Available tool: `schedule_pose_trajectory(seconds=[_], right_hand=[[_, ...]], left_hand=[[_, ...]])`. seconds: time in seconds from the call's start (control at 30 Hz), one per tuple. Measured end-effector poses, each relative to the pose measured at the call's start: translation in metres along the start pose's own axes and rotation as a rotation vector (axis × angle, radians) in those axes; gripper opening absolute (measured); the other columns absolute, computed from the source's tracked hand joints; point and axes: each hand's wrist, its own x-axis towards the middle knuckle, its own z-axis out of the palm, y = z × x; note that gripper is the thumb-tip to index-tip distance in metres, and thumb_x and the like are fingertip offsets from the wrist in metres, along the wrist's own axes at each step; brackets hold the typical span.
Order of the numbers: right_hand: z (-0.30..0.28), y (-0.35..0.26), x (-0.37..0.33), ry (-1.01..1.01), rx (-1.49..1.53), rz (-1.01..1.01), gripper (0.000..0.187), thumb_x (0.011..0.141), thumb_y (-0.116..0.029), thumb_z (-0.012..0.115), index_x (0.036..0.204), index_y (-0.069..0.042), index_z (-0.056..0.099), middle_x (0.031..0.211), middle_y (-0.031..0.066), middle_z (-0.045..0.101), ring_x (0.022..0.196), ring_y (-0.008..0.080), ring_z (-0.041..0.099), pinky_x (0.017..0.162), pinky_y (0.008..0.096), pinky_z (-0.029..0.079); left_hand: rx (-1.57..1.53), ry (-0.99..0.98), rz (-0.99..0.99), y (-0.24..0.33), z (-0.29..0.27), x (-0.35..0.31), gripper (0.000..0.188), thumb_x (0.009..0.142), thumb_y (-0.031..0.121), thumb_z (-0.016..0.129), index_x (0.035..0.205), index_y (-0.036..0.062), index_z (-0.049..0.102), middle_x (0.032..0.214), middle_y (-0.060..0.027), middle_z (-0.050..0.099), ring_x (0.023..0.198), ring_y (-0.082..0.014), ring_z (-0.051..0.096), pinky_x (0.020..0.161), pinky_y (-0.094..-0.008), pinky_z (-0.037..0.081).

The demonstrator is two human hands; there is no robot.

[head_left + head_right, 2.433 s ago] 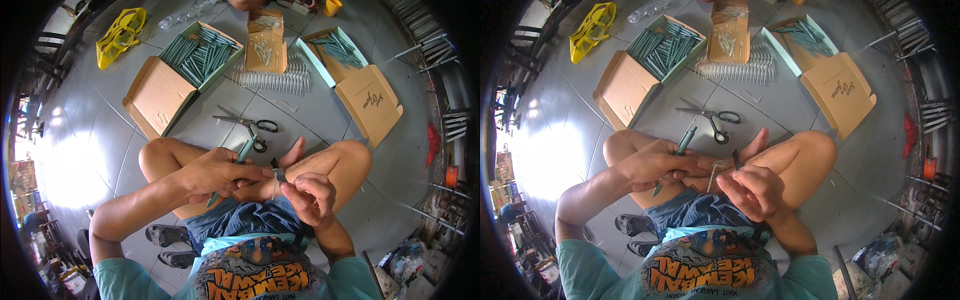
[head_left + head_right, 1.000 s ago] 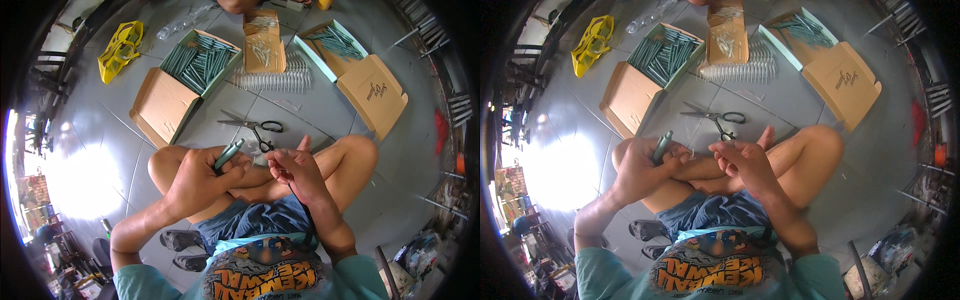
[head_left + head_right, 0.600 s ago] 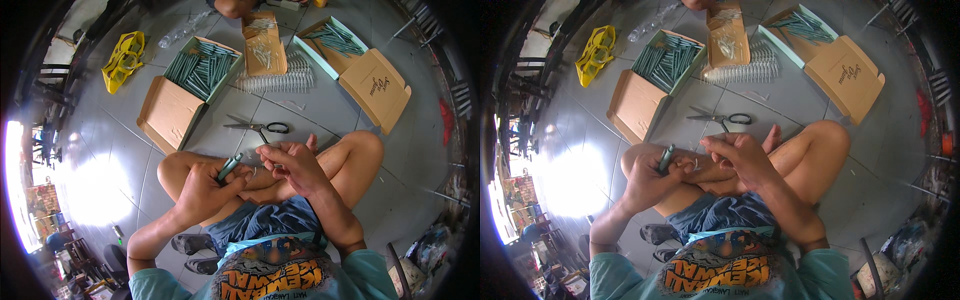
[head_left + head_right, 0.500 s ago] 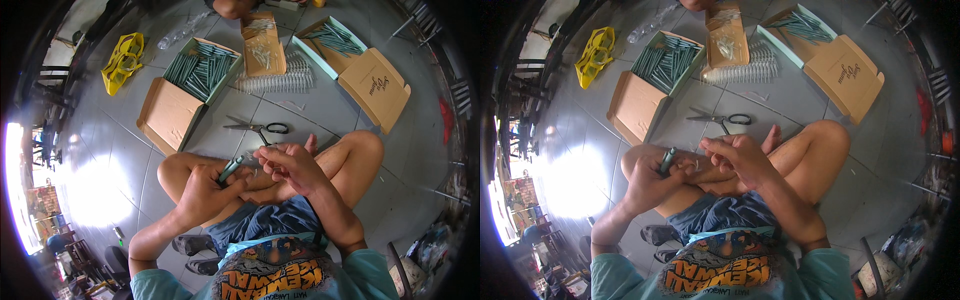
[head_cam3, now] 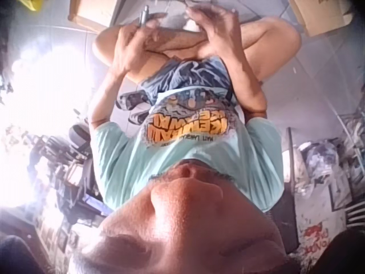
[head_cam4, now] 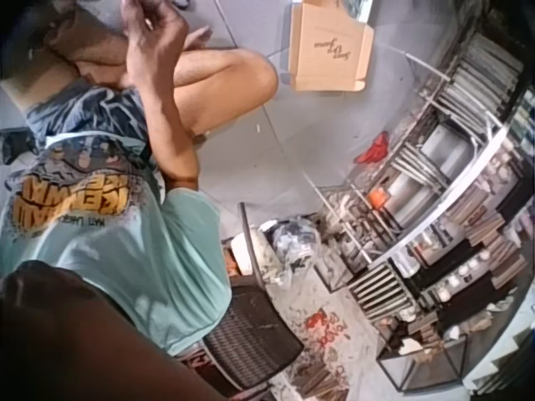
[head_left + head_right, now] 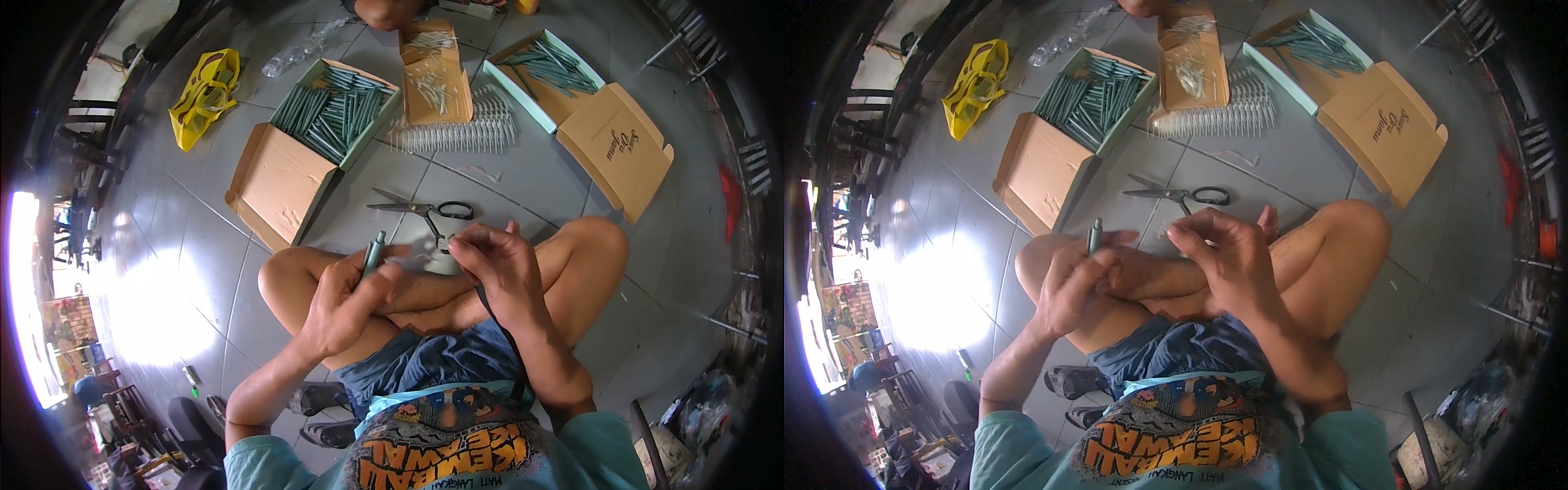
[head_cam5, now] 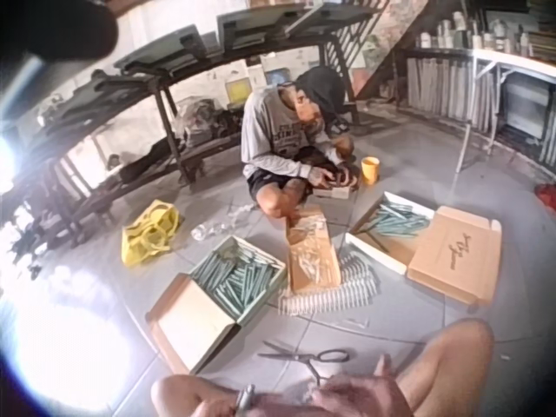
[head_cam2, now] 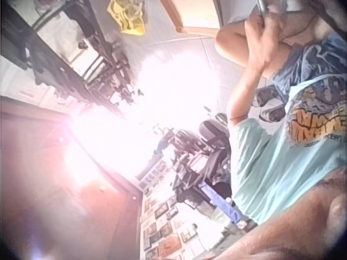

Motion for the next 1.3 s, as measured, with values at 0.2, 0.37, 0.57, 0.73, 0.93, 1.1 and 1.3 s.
schedule_pose_trajectory(seconds=[0.2, 0.37, 0.57, 0.73, 0.93, 1.1, 1.3], right_hand=[[-0.003, -0.016, -0.017, 0.047, -0.201, -0.252, 0.010, 0.089, -0.014, 0.071, 0.087, -0.004, 0.070, 0.080, -0.0038, 0.063, 0.068, 0.0028, 0.051, 0.093, 0.0223, 0.033], [-0.001, -0.040, -0.037, -0.055, -0.213, -0.264, 0.009, 0.087, -0.012, 0.074, 0.087, -0.004, 0.071, 0.083, -0.0014, 0.062, 0.066, 0.0032, 0.049, 0.070, 0.0175, 0.039], [0.002, -0.071, -0.055, -0.313, -0.191, -0.161, 0.012, 0.080, -0.002, 0.078, 0.087, 0.002, 0.069, 0.089, 0.0057, 0.060, 0.077, 0.0102, 0.054, 0.067, 0.0208, 0.042], [-0.005, -0.073, -0.055, -0.379, -0.080, -0.098, 0.012, 0.081, -0.004, 0.078, 0.089, 0.002, 0.070, 0.090, 0.0085, 0.058, 0.080, 0.0113, 0.054, 0.071, 0.0225, 0.044], [-0.004, -0.058, -0.044, -0.348, 0.251, -0.041, 0.013, 0.084, -0.005, 0.075, 0.091, 0.002, 0.066, 0.095, 0.0090, 0.057, 0.087, 0.0132, 0.057, 0.080, 0.0240, 0.045], [-0.007, -0.067, -0.042, -0.500, 0.202, -0.017, 0.012, 0.084, -0.006, 0.075, 0.091, 0.001, 0.067, 0.097, 0.0109, 0.058, 0.091, 0.0151, 0.057, 0.087, 0.0271, 0.043], [-0.005, -0.085, -0.052, -0.486, 0.016, -0.147, 0.011, 0.085, -0.007, 0.076, 0.087, 0.001, 0.068, 0.092, 0.0060, 0.060, 0.081, 0.0100, 0.057, 0.072, 0.0235, 0.045]], left_hand=[[-0.345, 0.136, -0.012, -0.015, 0.006, 0.004, 0.056, 0.107, 0.039, 0.029, 0.135, -0.0058, 0.048, 0.077, 0.0012, 0.052, 0.064, -0.0053, 0.042, 0.053, -0.0195, 0.033], [-0.488, 0.254, 0.158, -0.030, 0.013, 0.023, 0.048, 0.108, 0.033, 0.035, 0.138, -0.0031, 0.045, 0.086, -0.0019, 0.054, 0.072, -0.0064, 0.048, 0.057, -0.0189, 0.039], [-0.699, 0.285, 0.193, -0.021, 0.035, 0.027, 0.036, 0.104, 0.020, 0.049, 0.129, -0.0052, 0.054, 0.097, -0.0052, 0.058, 0.090, -0.0126, 0.058, 0.074, -0.0285, 0.055], [-0.894, 0.175, 0.177, -0.020, 0.036, 0.026, 0.026, 0.102, 0.018, 0.052, 0.114, -0.0033, 0.059, 0.096, -0.0082, 0.059, 0.091, -0.0148, 0.061, 0.082, -0.0383, 0.060], [-1.200, -0.080, 0.107, -0.024, 0.046, 0.024, 0.021, 0.098, 0.020, 0.059, 0.104, 0.0001, 0.059, 0.093, -0.0060, 0.058, 0.091, -0.0171, 0.055, 0.078, -0.0371, 0.058], [-1.161, -0.137, 0.129, -0.019, 0.053, 0.027, 0.024, 0.092, 0.027, 0.068, 0.095, 0.0048, 0.061, 0.088, -0.0036, 0.054, 0.088, -0.0167, 0.052, 0.083, -0.0357, 0.048], [-1.072, -0.214, 0.358, -0.013, 0.054, 0.038, 0.024, 0.091, 0.027, 0.070, 0.096, 0.0048, 0.062, 0.087, -0.0041, 0.056, 0.085, -0.0164, 0.053, 0.083, -0.0364, 0.046]])
